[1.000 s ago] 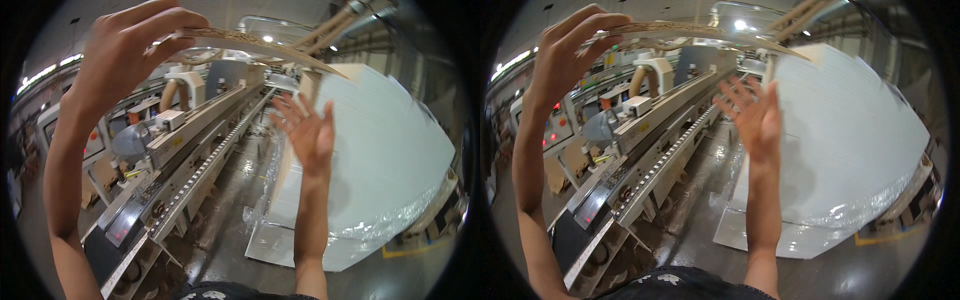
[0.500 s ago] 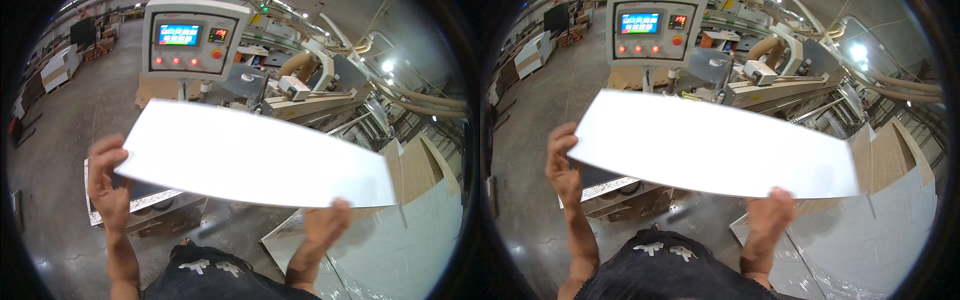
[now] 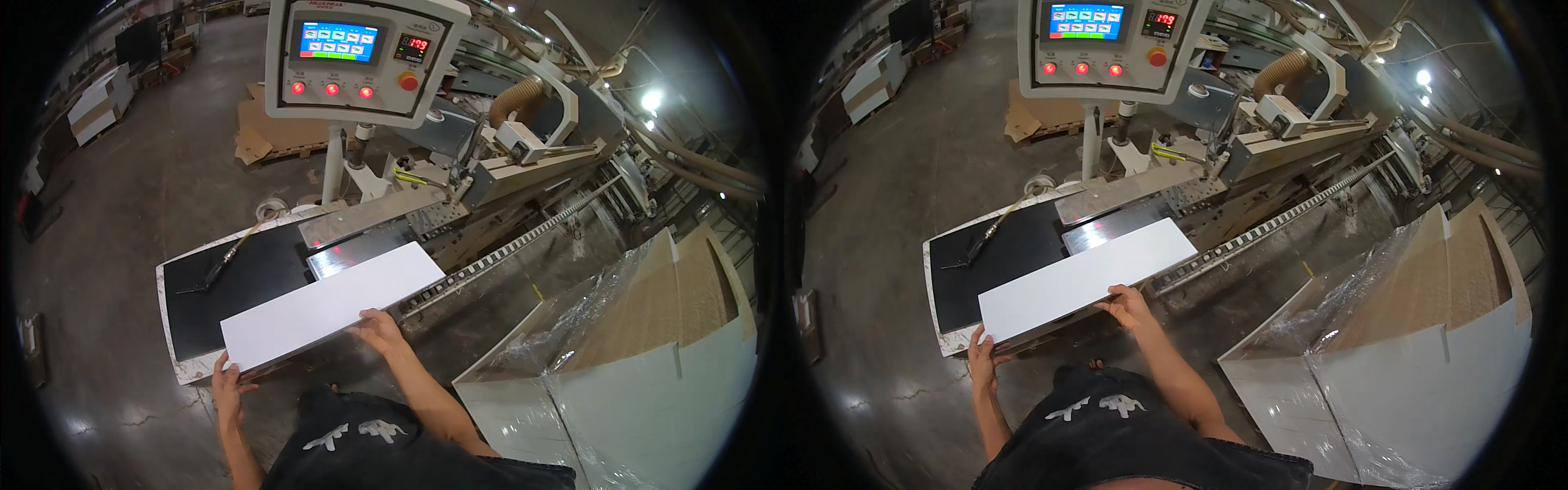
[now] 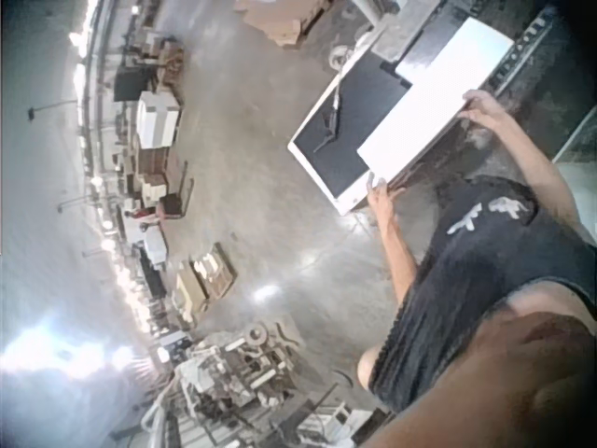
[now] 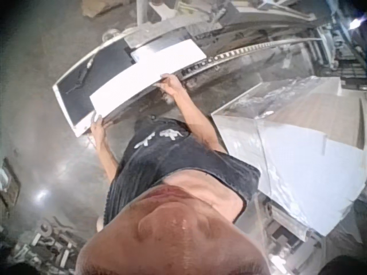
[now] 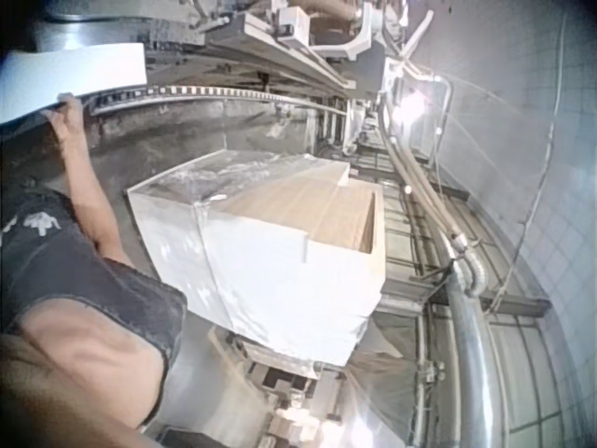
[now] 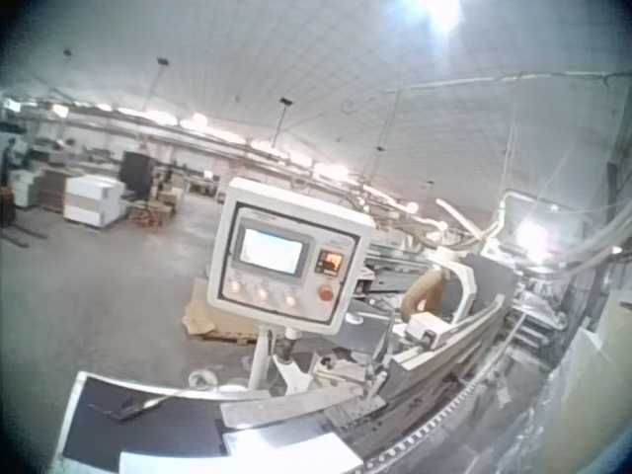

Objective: The person repeatedly picks white rectangular sheets from a wrapped stack and places them onto a machine's conveyor belt. The person also handles a roll of white tape and places it on a circular platform.

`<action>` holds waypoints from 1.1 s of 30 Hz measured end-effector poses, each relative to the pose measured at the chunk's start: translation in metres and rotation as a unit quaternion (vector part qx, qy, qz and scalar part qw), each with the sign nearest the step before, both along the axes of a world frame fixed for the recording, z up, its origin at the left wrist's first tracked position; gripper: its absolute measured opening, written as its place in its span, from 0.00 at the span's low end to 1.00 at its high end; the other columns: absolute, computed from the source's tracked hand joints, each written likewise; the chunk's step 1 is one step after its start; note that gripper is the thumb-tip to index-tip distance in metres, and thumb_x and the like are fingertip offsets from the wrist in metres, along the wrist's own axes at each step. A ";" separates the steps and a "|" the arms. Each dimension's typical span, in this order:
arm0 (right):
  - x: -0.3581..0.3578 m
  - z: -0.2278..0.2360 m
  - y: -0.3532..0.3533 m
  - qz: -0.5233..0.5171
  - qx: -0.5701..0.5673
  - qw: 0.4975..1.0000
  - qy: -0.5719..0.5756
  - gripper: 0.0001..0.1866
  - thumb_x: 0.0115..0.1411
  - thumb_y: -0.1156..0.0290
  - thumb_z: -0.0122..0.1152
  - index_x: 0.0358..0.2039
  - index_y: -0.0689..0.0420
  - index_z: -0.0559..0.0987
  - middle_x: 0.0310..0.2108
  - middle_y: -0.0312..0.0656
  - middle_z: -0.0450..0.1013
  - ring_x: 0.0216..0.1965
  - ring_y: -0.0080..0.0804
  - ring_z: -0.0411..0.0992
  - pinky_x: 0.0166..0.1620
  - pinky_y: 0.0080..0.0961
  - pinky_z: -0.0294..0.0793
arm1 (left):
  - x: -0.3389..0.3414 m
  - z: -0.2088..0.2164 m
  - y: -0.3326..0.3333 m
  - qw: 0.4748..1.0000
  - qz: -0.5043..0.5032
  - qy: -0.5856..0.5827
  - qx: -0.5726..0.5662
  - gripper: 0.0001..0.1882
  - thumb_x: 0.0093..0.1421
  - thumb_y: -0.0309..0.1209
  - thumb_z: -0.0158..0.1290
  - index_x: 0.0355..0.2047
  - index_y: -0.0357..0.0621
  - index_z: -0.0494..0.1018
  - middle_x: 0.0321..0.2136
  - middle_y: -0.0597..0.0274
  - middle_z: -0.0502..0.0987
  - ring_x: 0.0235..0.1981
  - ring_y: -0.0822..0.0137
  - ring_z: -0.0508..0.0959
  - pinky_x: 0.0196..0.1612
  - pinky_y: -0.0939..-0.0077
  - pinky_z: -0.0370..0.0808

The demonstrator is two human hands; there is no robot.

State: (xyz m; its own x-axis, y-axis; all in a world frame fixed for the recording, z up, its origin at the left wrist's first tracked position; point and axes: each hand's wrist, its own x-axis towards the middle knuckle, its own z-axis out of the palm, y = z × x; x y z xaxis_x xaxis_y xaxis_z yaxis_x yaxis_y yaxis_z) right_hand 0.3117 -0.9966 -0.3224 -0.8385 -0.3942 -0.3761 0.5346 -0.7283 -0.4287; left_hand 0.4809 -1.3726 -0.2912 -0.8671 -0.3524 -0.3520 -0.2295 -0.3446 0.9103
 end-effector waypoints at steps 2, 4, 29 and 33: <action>-0.008 -0.009 -0.017 -0.030 0.005 1.000 -0.001 0.23 0.64 0.81 0.58 0.59 0.62 0.70 0.56 0.51 0.72 0.54 0.47 0.75 0.63 0.56 0.76 | -0.006 -0.010 -0.001 1.000 0.005 0.003 0.001 0.27 0.74 0.36 0.51 0.70 0.48 0.62 0.47 0.52 0.81 0.39 0.62 0.84 0.30 0.71 0.85; -0.009 -0.004 -0.030 -0.072 0.028 0.997 -0.005 0.30 0.63 0.83 0.59 0.66 0.59 0.65 0.59 0.50 0.69 0.54 0.44 0.75 0.63 0.56 0.76 | -0.013 -0.020 0.005 1.000 0.012 0.001 0.005 0.27 0.74 0.36 0.52 0.70 0.47 0.62 0.48 0.53 0.81 0.39 0.62 0.84 0.31 0.71 0.85; -0.097 -0.010 -0.001 -0.103 0.668 0.698 0.236 0.72 0.53 0.57 0.82 0.75 0.71 0.33 0.79 0.59 0.21 0.70 0.54 0.64 0.55 0.33 0.82 | -0.134 -0.051 0.076 0.939 -0.050 0.017 -0.339 0.35 0.61 0.20 0.64 0.67 0.34 0.65 0.25 0.68 0.68 0.27 0.75 0.69 0.34 0.82 0.70; -0.105 -0.014 0.031 -0.060 0.632 0.752 0.179 0.72 0.53 0.64 0.82 0.75 0.70 0.30 0.78 0.58 0.14 0.70 0.57 0.64 0.61 0.36 0.81 | -0.146 -0.049 0.104 0.907 -0.060 -0.022 -0.416 0.34 0.60 0.21 0.65 0.67 0.36 0.67 0.25 0.64 0.73 0.27 0.73 0.71 0.34 0.78 0.72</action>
State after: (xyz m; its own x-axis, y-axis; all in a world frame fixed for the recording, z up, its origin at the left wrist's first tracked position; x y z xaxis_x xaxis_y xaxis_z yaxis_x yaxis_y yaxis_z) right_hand 0.2064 -0.9658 -0.3368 -0.9761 0.1751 -0.1289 0.1837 0.3474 -0.9196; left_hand 0.3354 -1.2689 -0.3398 -0.9082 -0.4165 -0.0427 -0.2622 0.4864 0.8334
